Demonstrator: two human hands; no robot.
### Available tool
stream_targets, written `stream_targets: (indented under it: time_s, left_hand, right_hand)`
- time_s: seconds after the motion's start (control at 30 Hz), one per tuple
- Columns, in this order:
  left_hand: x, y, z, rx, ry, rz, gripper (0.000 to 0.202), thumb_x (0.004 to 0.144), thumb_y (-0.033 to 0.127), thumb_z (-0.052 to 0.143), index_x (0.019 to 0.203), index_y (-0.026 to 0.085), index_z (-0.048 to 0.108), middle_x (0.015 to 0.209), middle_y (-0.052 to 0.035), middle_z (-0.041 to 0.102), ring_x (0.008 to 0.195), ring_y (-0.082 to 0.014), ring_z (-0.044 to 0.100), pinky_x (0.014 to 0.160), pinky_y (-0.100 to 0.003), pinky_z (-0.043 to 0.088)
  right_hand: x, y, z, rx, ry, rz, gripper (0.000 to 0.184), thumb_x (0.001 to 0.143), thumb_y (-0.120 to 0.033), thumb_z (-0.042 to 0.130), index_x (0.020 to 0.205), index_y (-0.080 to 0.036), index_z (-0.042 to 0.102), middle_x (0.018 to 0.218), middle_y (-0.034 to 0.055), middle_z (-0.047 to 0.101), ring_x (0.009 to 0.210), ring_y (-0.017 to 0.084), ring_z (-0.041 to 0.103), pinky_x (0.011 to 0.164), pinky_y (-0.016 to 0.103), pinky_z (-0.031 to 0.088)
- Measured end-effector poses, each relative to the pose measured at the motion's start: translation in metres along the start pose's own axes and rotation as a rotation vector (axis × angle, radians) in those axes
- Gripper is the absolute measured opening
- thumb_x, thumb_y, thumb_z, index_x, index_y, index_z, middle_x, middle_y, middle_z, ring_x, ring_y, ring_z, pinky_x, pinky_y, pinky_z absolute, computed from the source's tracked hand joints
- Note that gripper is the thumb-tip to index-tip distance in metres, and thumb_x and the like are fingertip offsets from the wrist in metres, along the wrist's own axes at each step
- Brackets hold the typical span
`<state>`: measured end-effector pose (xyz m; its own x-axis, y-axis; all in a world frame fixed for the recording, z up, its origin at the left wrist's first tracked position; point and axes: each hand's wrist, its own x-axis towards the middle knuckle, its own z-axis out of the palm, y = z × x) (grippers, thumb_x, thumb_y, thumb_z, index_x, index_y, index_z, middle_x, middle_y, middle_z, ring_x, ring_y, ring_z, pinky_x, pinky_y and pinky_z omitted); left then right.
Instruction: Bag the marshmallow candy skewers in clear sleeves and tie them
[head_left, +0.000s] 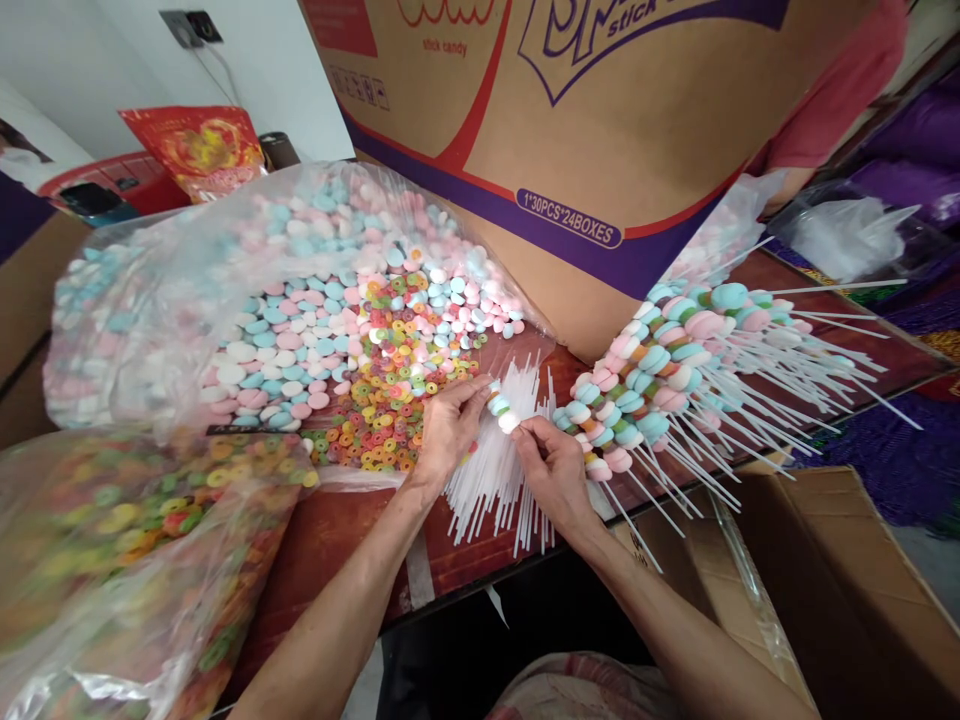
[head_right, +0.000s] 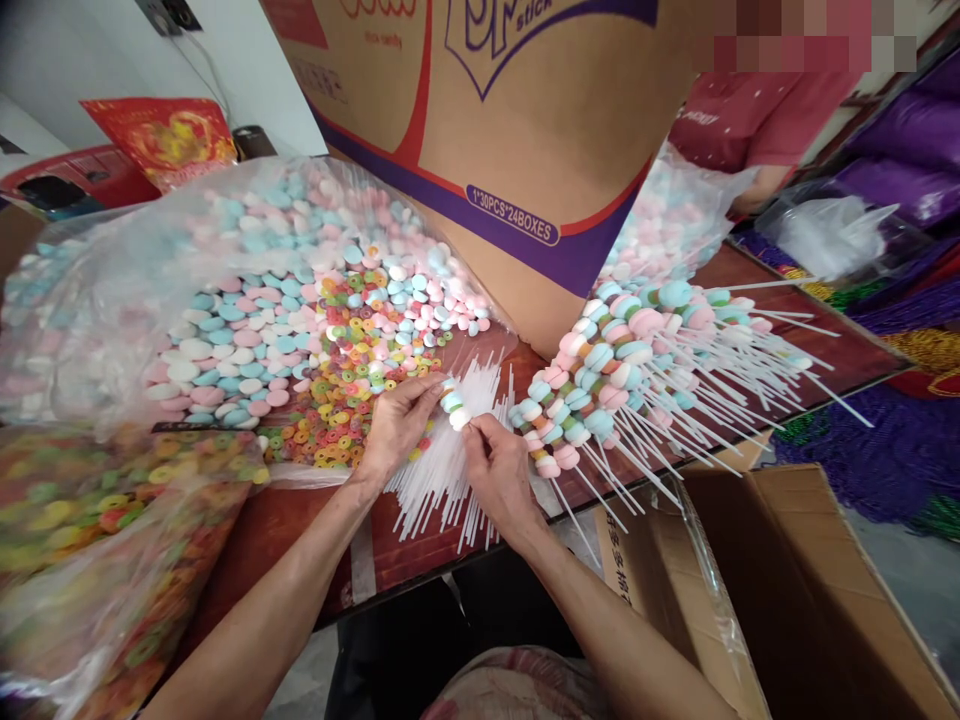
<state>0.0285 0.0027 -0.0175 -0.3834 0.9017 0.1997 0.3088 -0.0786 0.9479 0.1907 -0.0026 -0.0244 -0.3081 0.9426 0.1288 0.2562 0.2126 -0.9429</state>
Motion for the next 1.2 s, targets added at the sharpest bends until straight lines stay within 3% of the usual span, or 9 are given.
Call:
stream_targets:
  time_s: [0.23, 0.37, 0.47, 0.57, 0.7, 0.83, 0.93, 1.1, 1.2]
  left_hand:
    - [-0.001, 0.002, 0.002, 0.050, -0.025, 0.062, 0.024, 0.085, 0.034, 0.062, 0.096, 0.020, 0.079, 0.100, -0.0076, 0.077, 0.094, -0.0214, 0.069, 0.090, -0.036, 0.053]
    - [0.001, 0.004, -0.001, -0.038, 0.011, -0.086, 0.035, 0.079, 0.046, 0.067, 0.098, 0.018, 0.078, 0.101, -0.0089, 0.077, 0.087, -0.0229, 0.071, 0.085, -0.039, 0.057]
    - [0.004, 0.014, -0.005, -0.102, 0.025, -0.180, 0.051, 0.075, 0.054, 0.071, 0.111, 0.018, 0.075, 0.115, -0.0098, 0.074, 0.087, -0.0225, 0.071, 0.080, -0.037, 0.059]
    - [0.006, 0.033, -0.010, -0.098, 0.015, -0.219, 0.057, 0.066, 0.058, 0.077, 0.107, 0.018, 0.076, 0.113, -0.0100, 0.075, 0.093, -0.0249, 0.071, 0.088, -0.040, 0.058]
    - [0.008, 0.053, -0.015, -0.058, -0.078, -0.193, 0.057, 0.067, 0.062, 0.075, 0.107, 0.022, 0.076, 0.109, -0.0076, 0.076, 0.099, -0.0266, 0.071, 0.092, -0.039, 0.057]
    - [0.012, 0.043, -0.016, -0.002, -0.123, -0.168, 0.056, 0.071, 0.061, 0.071, 0.112, 0.023, 0.074, 0.110, -0.0067, 0.076, 0.091, -0.0236, 0.073, 0.085, -0.035, 0.059]
    - [0.014, 0.025, -0.019, 0.110, -0.100, -0.145, 0.050, 0.075, 0.060, 0.066, 0.107, 0.022, 0.075, 0.113, -0.0063, 0.075, 0.078, -0.0210, 0.073, 0.073, -0.032, 0.061]
    - [0.016, 0.013, -0.030, 0.439, -0.058, -0.088, 0.037, 0.083, 0.046, 0.056, 0.107, 0.025, 0.075, 0.092, -0.0030, 0.078, 0.077, -0.0232, 0.074, 0.065, -0.031, 0.059]
    - [0.018, 0.013, -0.040, 0.546, 0.008, 0.024, 0.036, 0.083, 0.042, 0.053, 0.102, 0.022, 0.077, 0.101, -0.0056, 0.078, 0.093, -0.0253, 0.073, 0.082, -0.034, 0.057]
  right_hand:
    - [0.003, 0.000, 0.003, -0.029, 0.034, 0.010, 0.024, 0.094, -0.029, 0.048, 0.074, -0.018, 0.055, 0.062, -0.0048, 0.043, 0.058, 0.011, 0.038, 0.055, 0.025, 0.028]
    - [0.005, -0.008, 0.004, -0.017, 0.022, -0.011, 0.023, 0.095, -0.026, 0.046, 0.076, -0.018, 0.056, 0.065, -0.0045, 0.045, 0.062, 0.011, 0.042, 0.058, 0.024, 0.031]
    - [0.006, -0.022, -0.004, -0.025, 0.003, -0.022, 0.024, 0.096, -0.025, 0.045, 0.076, -0.019, 0.056, 0.064, -0.0052, 0.045, 0.061, 0.010, 0.042, 0.058, 0.023, 0.031]
    - [0.004, -0.040, -0.028, -0.112, -0.023, -0.055, 0.027, 0.096, -0.021, 0.045, 0.071, -0.019, 0.054, 0.061, -0.0055, 0.044, 0.058, 0.010, 0.041, 0.056, 0.023, 0.030]
    - [-0.004, -0.063, -0.084, -0.220, 0.022, -0.194, 0.024, 0.096, -0.020, 0.047, 0.075, -0.018, 0.060, 0.066, -0.0034, 0.054, 0.061, 0.010, 0.047, 0.059, 0.022, 0.035]
    - [0.003, -0.081, -0.152, -0.471, 0.377, -0.342, 0.021, 0.097, -0.022, 0.049, 0.085, -0.016, 0.066, 0.069, 0.0000, 0.060, 0.061, 0.012, 0.053, 0.061, 0.023, 0.038]
    - [0.028, -0.087, -0.189, -0.878, 0.540, -0.251, 0.023, 0.096, -0.022, 0.047, 0.090, -0.016, 0.068, 0.072, 0.0043, 0.066, 0.065, 0.016, 0.058, 0.062, 0.026, 0.036]
    - [0.068, -0.080, -0.202, -1.286, 0.338, 0.055, 0.027, 0.093, -0.015, 0.045, 0.101, -0.016, 0.071, 0.091, 0.0125, 0.073, 0.077, 0.024, 0.064, 0.058, 0.029, 0.031]
    - [0.063, -0.077, -0.191, -1.333, 0.374, -0.038, 0.027, 0.093, -0.019, 0.046, 0.102, -0.014, 0.072, 0.097, 0.0163, 0.072, 0.085, 0.028, 0.064, 0.066, 0.033, 0.037]
